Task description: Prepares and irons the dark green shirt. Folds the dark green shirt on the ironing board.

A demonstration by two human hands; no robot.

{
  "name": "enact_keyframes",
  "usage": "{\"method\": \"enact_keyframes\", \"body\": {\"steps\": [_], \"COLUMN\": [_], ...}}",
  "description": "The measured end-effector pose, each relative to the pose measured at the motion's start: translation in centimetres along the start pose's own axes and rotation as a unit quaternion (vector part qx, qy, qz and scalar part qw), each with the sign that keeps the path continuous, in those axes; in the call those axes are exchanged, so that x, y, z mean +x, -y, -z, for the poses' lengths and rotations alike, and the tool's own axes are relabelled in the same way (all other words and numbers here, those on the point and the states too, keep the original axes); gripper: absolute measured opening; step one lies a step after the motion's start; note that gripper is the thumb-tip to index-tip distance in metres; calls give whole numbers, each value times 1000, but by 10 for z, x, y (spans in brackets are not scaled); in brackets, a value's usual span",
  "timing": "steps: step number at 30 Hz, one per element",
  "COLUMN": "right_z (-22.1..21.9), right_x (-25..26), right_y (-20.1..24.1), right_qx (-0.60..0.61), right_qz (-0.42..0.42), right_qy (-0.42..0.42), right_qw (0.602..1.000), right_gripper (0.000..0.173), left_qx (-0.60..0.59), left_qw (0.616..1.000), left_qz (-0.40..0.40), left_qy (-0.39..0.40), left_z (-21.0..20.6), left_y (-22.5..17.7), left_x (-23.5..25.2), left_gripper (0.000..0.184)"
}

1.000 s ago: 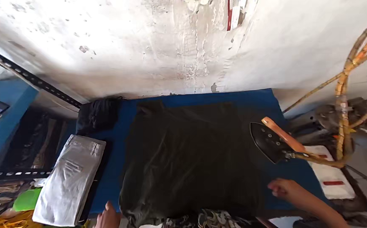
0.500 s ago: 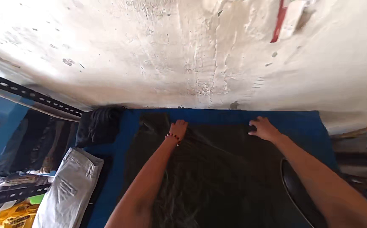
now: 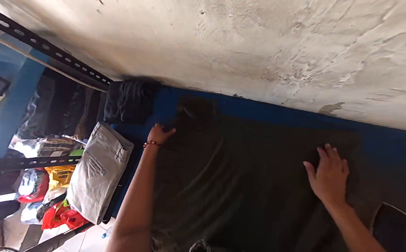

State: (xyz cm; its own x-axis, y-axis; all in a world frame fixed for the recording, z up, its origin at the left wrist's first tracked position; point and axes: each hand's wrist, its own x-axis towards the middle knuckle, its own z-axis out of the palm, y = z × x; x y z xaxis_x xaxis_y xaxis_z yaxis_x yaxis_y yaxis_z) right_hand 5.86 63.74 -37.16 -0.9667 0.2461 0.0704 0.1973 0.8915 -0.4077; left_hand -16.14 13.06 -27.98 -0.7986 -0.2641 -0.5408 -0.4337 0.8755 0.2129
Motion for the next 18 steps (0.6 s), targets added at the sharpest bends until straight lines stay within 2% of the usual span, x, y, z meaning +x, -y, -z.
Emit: {"method": "enact_keyframes", "body": {"steps": [3,5,7,9,11,13,16,18], "right_z": [-5,-6,-7,-7,1,21,50,59], "right_x": [-1,-1,2,5,6,-4,-71,-149], "right_y": [0,-1,-2,-3,0,9,26,39], "right_qx": [-9,-15,-27,-40,-38,-23,-17,-16], "right_qz": [-9,-10,-8,-13,-24,-37,12,64], "right_qy": [6,3,1,16,59,103,100,79], "right_qw": [1000,1000,1000,999,997,994,995,995], "right_gripper": [94,98,100,101,92,75,61,64], "left_qx": [22,5,20,60,72,66,33,4], "left_qw": [986,978,983,995,996,994,993,991], "left_qz": [-17,-58,-78,-64,-36,-3,76,131], "left_qy": [166,202,166,55,-38,-91,-86,-5], "left_z": [18,27,28,18,2,-8,-13,-23], "left_y": [39,52,61,66,60,59,99,149], "left_x": [-3,-5,1,7,-1,-21,-71,-108], "left_gripper": [58,49,42,45,50,53,68,72]}}
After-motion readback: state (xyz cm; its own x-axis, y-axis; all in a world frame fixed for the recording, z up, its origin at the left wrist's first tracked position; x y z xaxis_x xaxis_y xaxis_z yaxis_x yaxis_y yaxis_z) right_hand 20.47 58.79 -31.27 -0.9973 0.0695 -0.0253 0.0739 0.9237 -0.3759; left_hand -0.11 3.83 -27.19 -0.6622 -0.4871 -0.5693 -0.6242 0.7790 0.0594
